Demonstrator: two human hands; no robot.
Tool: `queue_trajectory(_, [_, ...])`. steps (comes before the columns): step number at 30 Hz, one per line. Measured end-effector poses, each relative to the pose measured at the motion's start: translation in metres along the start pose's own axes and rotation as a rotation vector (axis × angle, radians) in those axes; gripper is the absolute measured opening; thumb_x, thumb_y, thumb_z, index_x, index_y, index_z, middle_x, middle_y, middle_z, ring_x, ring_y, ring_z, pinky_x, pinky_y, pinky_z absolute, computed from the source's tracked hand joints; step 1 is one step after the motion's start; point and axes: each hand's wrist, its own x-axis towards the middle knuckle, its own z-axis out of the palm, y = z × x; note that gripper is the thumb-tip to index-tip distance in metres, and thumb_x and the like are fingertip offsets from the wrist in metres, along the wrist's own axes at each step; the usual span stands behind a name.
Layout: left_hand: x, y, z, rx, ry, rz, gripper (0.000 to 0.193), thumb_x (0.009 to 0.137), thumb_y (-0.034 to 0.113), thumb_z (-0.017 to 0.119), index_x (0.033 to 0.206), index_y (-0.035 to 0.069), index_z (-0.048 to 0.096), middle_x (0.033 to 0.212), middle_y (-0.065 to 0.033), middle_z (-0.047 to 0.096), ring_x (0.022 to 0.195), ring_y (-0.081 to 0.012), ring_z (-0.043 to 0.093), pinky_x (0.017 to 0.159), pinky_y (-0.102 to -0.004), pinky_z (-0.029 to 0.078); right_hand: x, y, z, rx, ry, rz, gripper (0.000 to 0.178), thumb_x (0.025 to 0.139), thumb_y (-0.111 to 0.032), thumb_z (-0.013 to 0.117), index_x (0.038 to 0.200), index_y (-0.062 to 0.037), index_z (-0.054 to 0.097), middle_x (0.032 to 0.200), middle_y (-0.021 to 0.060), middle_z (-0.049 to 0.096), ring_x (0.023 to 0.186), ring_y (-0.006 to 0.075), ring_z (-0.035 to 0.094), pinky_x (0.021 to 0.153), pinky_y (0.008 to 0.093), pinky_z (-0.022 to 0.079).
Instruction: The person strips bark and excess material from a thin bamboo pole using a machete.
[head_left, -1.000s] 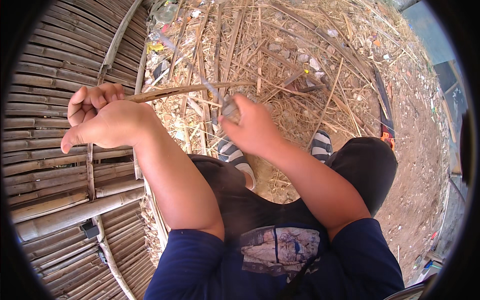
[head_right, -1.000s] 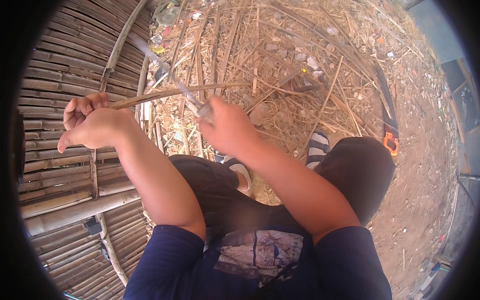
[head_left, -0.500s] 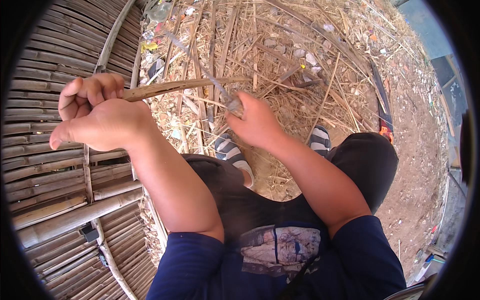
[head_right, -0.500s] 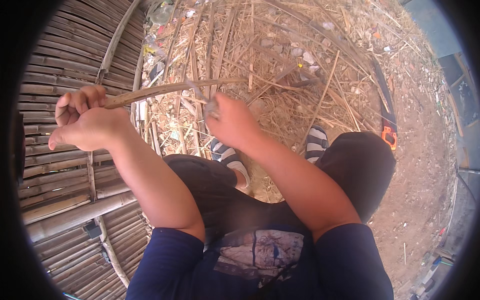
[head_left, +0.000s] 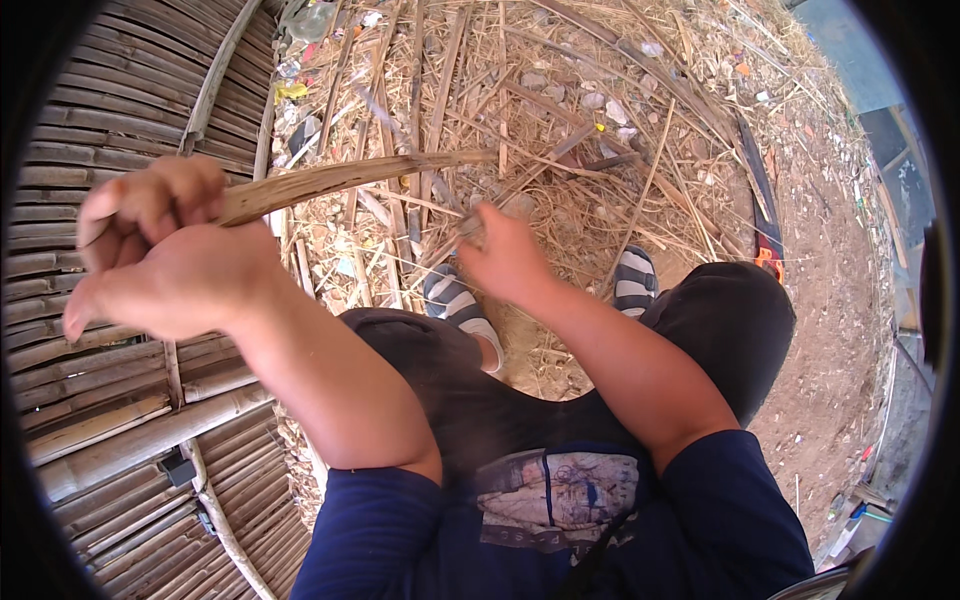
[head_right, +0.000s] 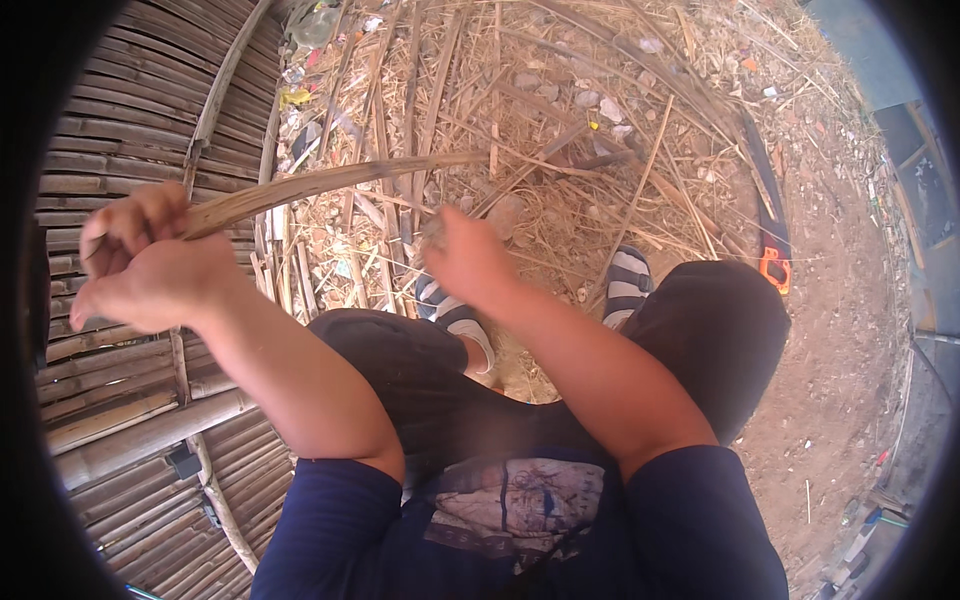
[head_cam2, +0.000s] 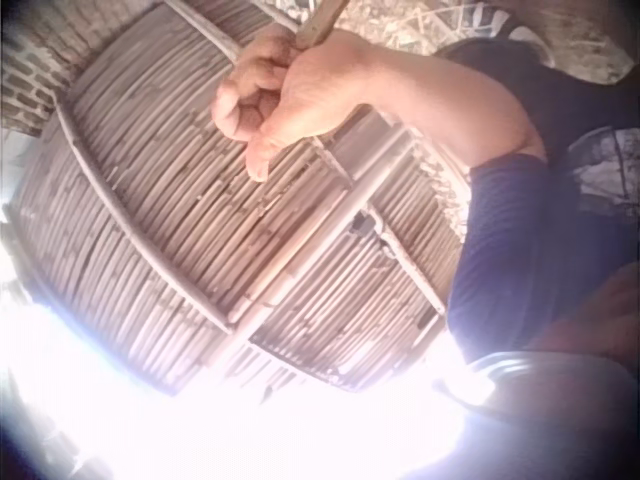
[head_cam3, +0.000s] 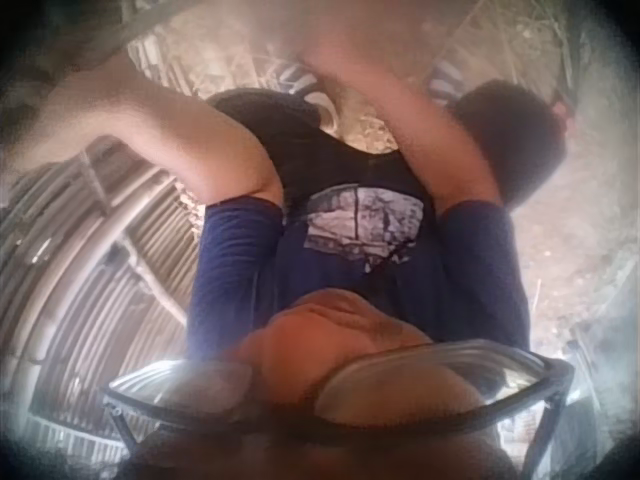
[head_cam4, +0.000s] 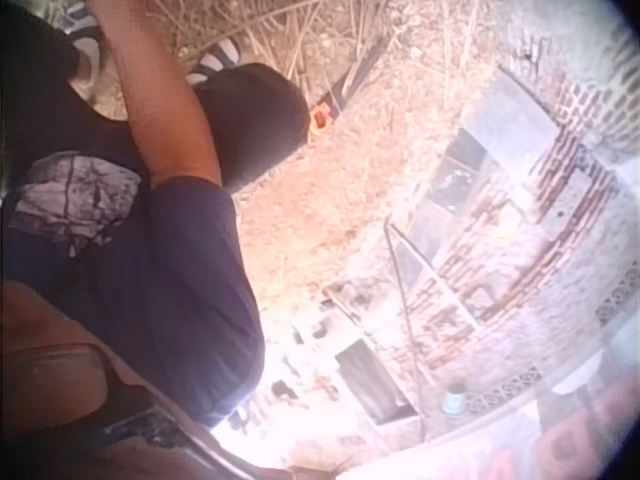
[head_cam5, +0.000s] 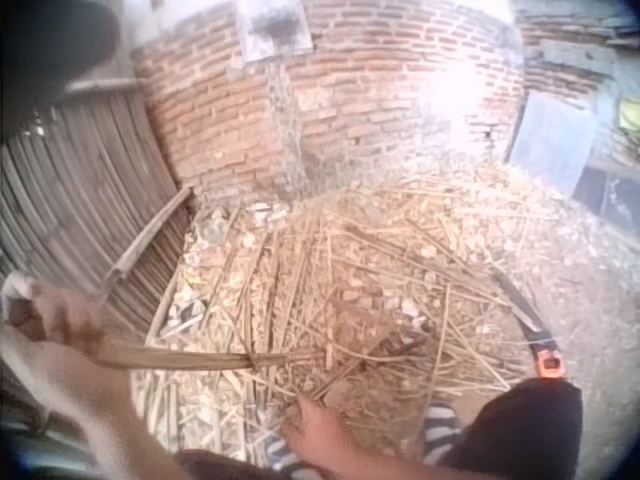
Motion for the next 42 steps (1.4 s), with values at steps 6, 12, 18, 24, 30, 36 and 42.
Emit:
queue_trajectory(6, [0.0, 0.002, 0.007, 0.135, 0.061, 0.011, 0.09, 0.098, 0.077, 0.004, 0.081, 0.006, 0.058, 0.059, 0.0, 0.03, 0.051, -0.0157, 0.027, 0.05, -0.0298, 0.028, -0.014, 0.023, 0.022, 0.033, -0.044, 0.027, 0.04, 0.085, -0.018, 0.07, 0.117, 0.0039, 0.06, 0.097, 0.0276, 0.071, 0.092, 0.0432, 0.07, 0.081, 0.0469, 0.056])
queue_trajectory(12, [0.007, -0.005, -0.006, -0.036, -0.023, -0.019, 0.092, 0.098, 0.077, 0.004, 0.082, 0.005, 0.058, 0.059, -0.0012, 0.031, 0.051, -0.0157, 0.027, 0.05, -0.029, 0.028, 0.007, 0.045, 0.008, -0.114, -0.02, 0.138, 0.039, 0.085, -0.016, 0.07, 0.118, 0.0026, 0.06, 0.096, 0.0272, 0.071, 0.093, 0.0422, 0.07, 0.082, 0.046, 0.056])
queue_trajectory(18, [0.001, 0.001, 0.014, 0.252, 0.395, 0.065, 0.096, 0.098, 0.073, -0.005, 0.08, 0.004, 0.059, 0.058, -0.0019, 0.032, 0.051, -0.0153, 0.028, 0.049, -0.0274, 0.027, -0.007, -0.03, 0.014, 0.11, -0.096, -0.18, 0.035, 0.085, -0.016, 0.07, 0.114, 0.0001, 0.061, 0.093, 0.0255, 0.071, 0.092, 0.0433, 0.07, 0.08, 0.0477, 0.056])
queue_trajectory(24, [0.001, -0.004, 0.016, 0.397, 0.526, 0.077, 0.088, 0.103, 0.066, 0.002, 0.077, 0.004, 0.057, 0.058, -0.0028, 0.033, 0.051, -0.0156, 0.028, 0.049, -0.028, 0.029, 0.013, 0.072, 0.049, -0.081, 0.068, 0.148, 0.037, 0.085, -0.019, 0.071, 0.114, 0.0004, 0.06, 0.094, 0.0265, 0.071, 0.091, 0.0456, 0.069, 0.08, 0.0493, 0.055])
queue_trajectory(30, [0.009, -0.007, 0.004, 0.39, 0.504, 0.101, 0.084, 0.105, 0.063, 0.004, 0.08, 0.003, 0.058, 0.059, -0.0033, 0.036, 0.051, -0.0159, 0.028, 0.049, -0.0284, 0.032, 0.014, 0.055, 0.051, -0.022, 0.081, 0.082, 0.038, 0.084, -0.02, 0.073, 0.114, -0.0006, 0.06, 0.092, 0.0251, 0.07, 0.088, 0.0457, 0.068, 0.077, 0.0499, 0.054])
queue_trajectory(36, [0.018, -0.009, 0.0, 0.365, 0.62, 0.081, 0.082, 0.106, 0.061, 0.006, 0.079, 0.003, 0.057, 0.06, -0.0027, 0.036, 0.051, -0.0159, 0.028, 0.049, -0.0286, 0.033, 0.022, 0.017, 0.067, 0.065, 0.004, -0.308, 0.041, 0.085, -0.018, 0.072, 0.12, -0.0025, 0.056, 0.089, 0.0236, 0.069, 0.083, 0.0439, 0.069, 0.074, 0.0492, 0.054])
queue_trajectory(42, [0.027, -0.024, -0.029, 0.4, 0.582, 0.029, 0.076, 0.107, 0.059, 0.01, 0.08, 0.004, 0.054, 0.06, -0.0013, 0.034, 0.051, -0.0157, 0.028, 0.048, -0.0291, 0.03, 0.039, 0.11, 0.068, -0.168, 0.043, 0.189, 0.041, 0.085, -0.019, 0.07, 0.118, 0.0008, 0.057, 0.087, 0.0252, 0.07, 0.082, 0.0451, 0.069, 0.074, 0.0489, 0.055])
